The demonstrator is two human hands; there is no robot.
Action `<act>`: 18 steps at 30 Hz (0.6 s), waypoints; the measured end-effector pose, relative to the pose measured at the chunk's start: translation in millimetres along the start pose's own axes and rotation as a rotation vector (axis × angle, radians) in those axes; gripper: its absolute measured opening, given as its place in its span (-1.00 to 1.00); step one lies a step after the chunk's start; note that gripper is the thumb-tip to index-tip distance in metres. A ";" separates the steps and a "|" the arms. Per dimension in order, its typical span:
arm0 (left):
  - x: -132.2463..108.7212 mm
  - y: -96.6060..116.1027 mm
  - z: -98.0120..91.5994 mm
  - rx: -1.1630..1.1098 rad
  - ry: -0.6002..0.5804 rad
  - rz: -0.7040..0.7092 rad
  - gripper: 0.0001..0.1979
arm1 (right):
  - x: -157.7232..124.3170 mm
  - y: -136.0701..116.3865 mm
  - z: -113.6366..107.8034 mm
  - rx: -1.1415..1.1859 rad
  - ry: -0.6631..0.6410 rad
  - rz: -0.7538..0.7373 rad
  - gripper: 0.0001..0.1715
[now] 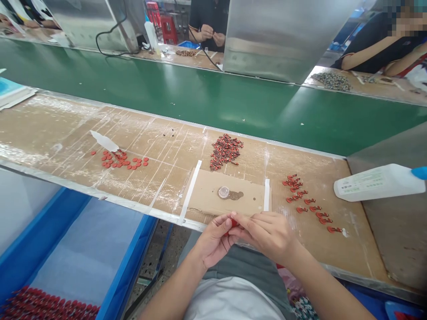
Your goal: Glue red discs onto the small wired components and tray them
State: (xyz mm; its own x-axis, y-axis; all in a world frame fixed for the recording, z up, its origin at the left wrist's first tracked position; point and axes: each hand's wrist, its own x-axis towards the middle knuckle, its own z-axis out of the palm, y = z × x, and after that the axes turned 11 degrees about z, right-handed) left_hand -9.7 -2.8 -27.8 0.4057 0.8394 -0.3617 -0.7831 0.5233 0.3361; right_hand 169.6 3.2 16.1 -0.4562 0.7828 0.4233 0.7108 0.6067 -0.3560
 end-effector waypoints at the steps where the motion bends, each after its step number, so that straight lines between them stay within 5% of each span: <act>1: -0.5 1.2 -1.1 -0.012 0.030 0.010 -0.78 | 4.7 3.0 1.7 0.021 0.014 0.025 -0.54; 5: -3.4 8.0 -4.9 -0.045 0.150 0.040 -0.76 | 33.3 37.5 18.9 0.083 0.157 0.439 -0.72; 8: -6.5 12.1 -7.2 -0.058 0.177 0.071 -0.79 | 59.5 78.0 39.9 0.101 0.170 0.714 -0.67; 13: -10.2 15.0 -7.9 -0.032 0.200 0.105 -0.79 | 90.8 123.3 68.5 0.028 0.104 0.659 -0.61; 18: -11.5 18.6 -9.5 -0.001 0.173 0.117 -0.76 | 98.7 130.1 66.9 0.062 0.012 0.593 -0.72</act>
State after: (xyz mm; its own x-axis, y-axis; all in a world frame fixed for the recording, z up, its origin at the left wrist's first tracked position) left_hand -33.5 -4.1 -25.7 0.2252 0.8566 -0.4643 -0.8207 0.4236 0.3835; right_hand 181.3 168.6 -44.2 0.0152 0.9890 0.1470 0.8093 0.0742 -0.5826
